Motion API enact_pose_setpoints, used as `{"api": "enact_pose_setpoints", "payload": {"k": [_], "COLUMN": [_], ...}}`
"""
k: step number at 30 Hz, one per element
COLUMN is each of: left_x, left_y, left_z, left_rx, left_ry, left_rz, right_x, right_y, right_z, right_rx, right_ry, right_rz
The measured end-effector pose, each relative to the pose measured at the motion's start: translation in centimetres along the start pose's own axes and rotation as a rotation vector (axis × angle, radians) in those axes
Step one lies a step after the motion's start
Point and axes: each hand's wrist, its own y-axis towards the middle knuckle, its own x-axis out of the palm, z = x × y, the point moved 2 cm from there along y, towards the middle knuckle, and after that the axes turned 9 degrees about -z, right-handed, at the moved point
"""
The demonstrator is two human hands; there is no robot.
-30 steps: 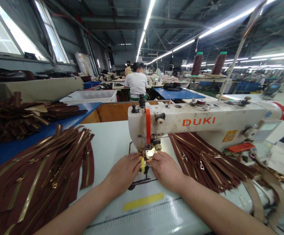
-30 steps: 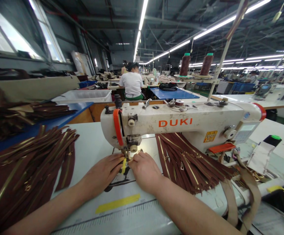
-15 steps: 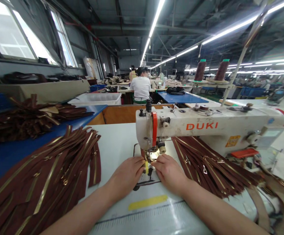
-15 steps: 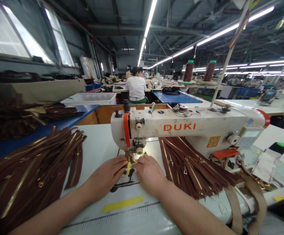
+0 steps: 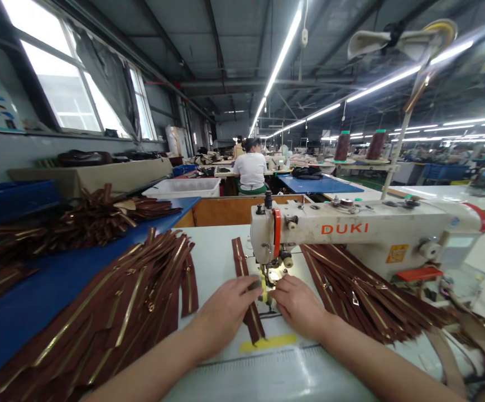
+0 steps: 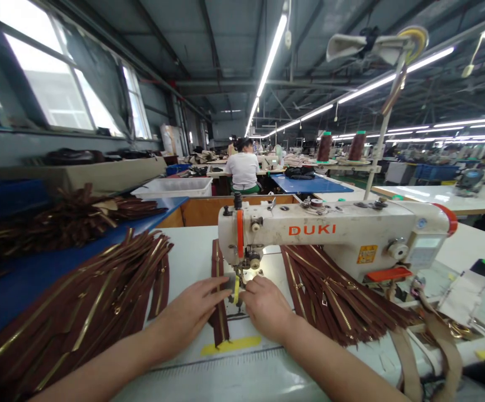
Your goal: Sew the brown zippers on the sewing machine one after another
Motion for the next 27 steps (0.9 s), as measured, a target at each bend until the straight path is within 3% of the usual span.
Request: {"api": "enact_pose_setpoints", "payload": {"k": [3, 5, 10, 15, 18, 21, 24, 27], "left_x": [-0.2, -0.3, -0.4, -0.4, -1.2, -2.1, -3.2, -3.9], "left_y": [2.8, 3.9, 4.6, 4.7, 3.4, 0.3, -3.4, -6.3], "left_z": [-0.8, -1.0, -0.3, 3.4, 5.8, 6.8, 5.9, 3.3], "left_rx": [-0.001, -0.001, -0.038, -0.074, -0.132, -0.276, -0.425, -0.568], "left_ry": [0.023, 0.008, -0.082, -0.28, -0.62, -1.09, -1.163, -1.111], "left_rz": [-0.196, -0.245, -0.258, -0.203, -0.13, -0.202, -0.298, -0.357], "right_x": [-1.0, -1.4, -1.3, -2.6, -4.8, -6.7, -6.9, -5.0], "right_y": [-1.6, -3.3, -7.0, -6.5, -6.0, -6.1, -5.8, -4.5], "right_z": [-1.3, -2.0, -1.9, -2.2, -2.7, -2.6, -1.9, -1.2], "right_rx": [-0.012, 0.02, 0.303, 0.406, 0.41, 0.406, 0.426, 0.488], "right_ry": [0.0, 0.065, 0.421, 0.833, 1.041, 1.205, 1.33, 1.393], "right_rz": [-0.029, -0.017, 0.155, 0.186, 0.209, 0.183, 0.126, 0.107]}}
